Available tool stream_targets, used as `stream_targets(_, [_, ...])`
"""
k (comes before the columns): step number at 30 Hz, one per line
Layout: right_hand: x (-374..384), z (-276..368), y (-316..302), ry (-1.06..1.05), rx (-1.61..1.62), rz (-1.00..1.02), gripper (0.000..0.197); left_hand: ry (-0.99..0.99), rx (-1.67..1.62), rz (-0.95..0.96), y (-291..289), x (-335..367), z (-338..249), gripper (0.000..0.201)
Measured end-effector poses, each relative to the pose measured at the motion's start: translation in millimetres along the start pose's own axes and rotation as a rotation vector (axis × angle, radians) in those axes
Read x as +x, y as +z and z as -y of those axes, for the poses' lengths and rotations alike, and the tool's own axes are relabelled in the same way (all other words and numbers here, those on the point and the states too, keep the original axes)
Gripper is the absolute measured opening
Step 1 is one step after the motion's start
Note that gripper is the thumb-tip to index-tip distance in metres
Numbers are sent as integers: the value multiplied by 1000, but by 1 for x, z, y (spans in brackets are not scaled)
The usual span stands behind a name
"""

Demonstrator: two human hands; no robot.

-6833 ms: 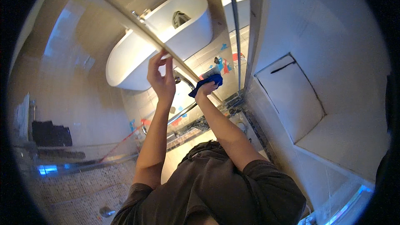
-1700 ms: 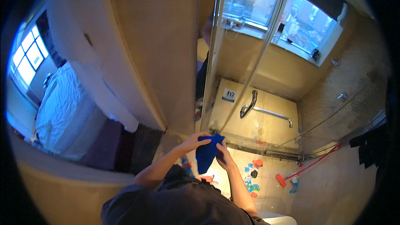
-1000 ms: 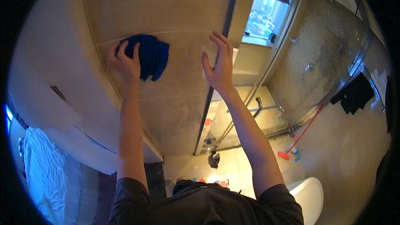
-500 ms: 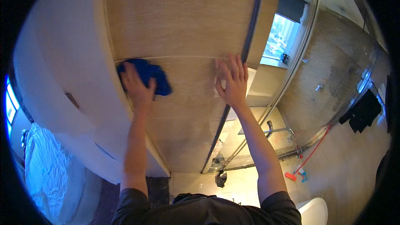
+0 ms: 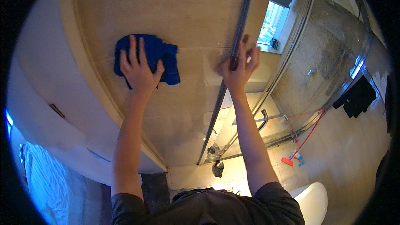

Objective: The person wipes the glass shower door and the surrounding tiled wall using a blue cloth. They systematically clean the vertical glass surface and the adjacent wall area, moving the cloth in broad strokes to remove moisture or residue.

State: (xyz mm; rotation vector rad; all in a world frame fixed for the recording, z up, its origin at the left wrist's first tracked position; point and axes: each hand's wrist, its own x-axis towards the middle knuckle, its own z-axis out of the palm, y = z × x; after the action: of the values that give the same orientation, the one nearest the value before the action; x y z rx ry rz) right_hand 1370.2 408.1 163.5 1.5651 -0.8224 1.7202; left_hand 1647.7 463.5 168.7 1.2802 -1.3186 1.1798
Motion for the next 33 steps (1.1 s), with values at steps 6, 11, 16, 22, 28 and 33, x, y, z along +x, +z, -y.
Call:
stream_targets(6, [-17,-8,-6,283,164,69,75,-61,17,59,-5,-30,44,79])
stream_targets(11, [-28,-10,-7,263,136,76,74,-112,-7,-79,-4,-35,58,72])
stream_targets(16, [-33,-12,0,257,87,76,74,-57,2,-196,3,12,26,70])
stream_targets(22, [-27,-9,1,206,61,91,76,12,-3,-135,5,34,5,75])
stream_targets(28, [-24,-5,-11,312,185,106,75,48,-116,43,9,-69,24,80])
stream_targets(33, [-23,-5,-3,148,81,45,71,23,-146,105,6,-91,38,78])
